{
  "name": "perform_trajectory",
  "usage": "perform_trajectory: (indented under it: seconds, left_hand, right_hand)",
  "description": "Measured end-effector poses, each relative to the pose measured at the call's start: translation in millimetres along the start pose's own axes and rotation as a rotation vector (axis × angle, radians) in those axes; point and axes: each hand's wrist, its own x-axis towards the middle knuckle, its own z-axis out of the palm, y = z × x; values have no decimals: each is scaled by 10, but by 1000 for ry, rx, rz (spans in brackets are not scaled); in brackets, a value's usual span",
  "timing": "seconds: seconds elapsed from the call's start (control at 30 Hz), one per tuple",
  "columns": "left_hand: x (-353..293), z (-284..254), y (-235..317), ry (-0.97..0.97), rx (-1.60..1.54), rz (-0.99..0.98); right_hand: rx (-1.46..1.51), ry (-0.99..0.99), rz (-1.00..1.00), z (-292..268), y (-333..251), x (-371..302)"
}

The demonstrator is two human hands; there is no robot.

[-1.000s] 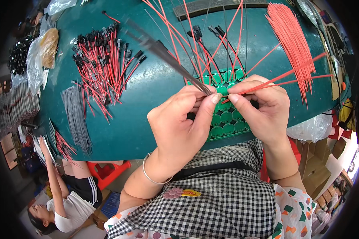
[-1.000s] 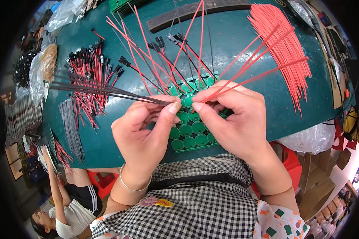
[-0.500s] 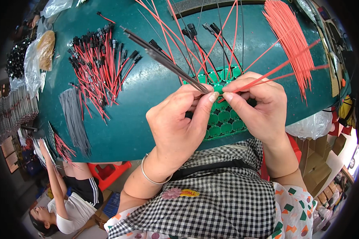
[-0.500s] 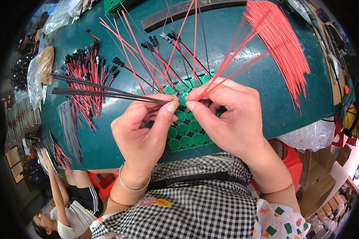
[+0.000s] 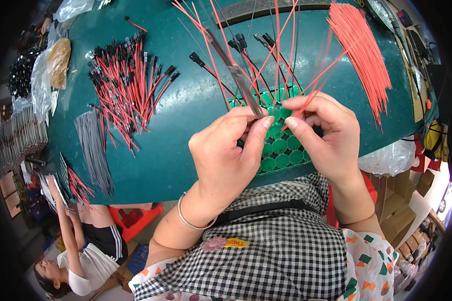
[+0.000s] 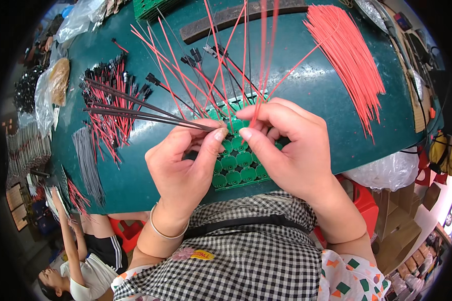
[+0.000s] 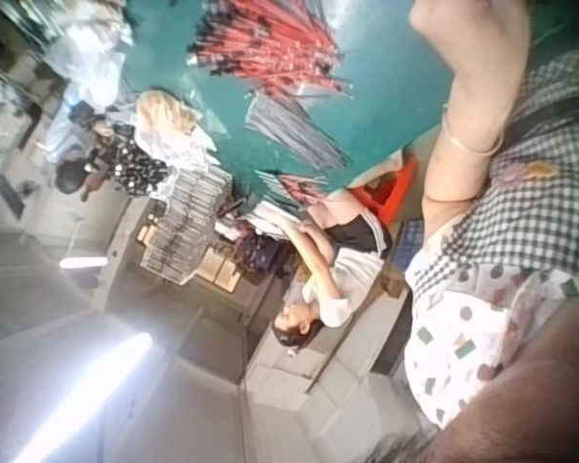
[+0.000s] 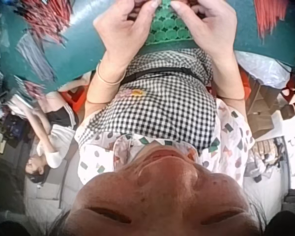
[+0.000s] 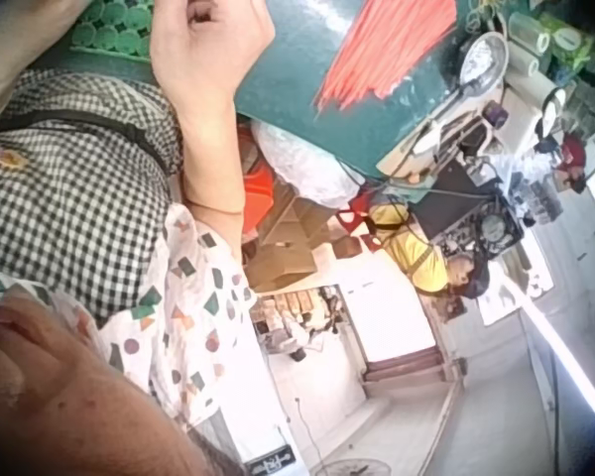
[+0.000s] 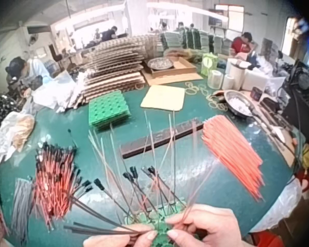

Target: The person assembles electronic components by hand, inserting wires into a circuit board.

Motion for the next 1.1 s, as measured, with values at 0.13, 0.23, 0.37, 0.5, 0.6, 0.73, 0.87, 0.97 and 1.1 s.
perform_trajectory:
  seconds: [0.13,0.23,0.37,0.5,0.6,0.73,0.87,0.97,1.1]
  left_hand:
    - [-7,1,2,7,23,22]
    - [16,40,-19,50,-8,48]
    - [12,31,-7,54,-20,52]
    - [-1,30,-12,24,10,41]
    - [-2,35,-21,29,-2,40]
    - [4,39,-11,29,-15,34]
    - [1,35,-8,23,-30,21]
    - [3,42,-16,21,-40,14]
    - [0,49,-15,38,-51,34]
  right_hand:
    - [105,53,90,-34,-34,-33]
    - [149,55,102,-48,-24,-44]
    - [174,56,94,-58,-11,-48]
    - [221,63,89,-67,26,-59]
    - [259,55,156,-84,4,-53]
    - [261,64,179,-87,-6,-55]
    - [269,64,175,-83,0,-50]
    - [272,64,173,-83,13,-54]
    - [279,70,169,-85,8,-57]
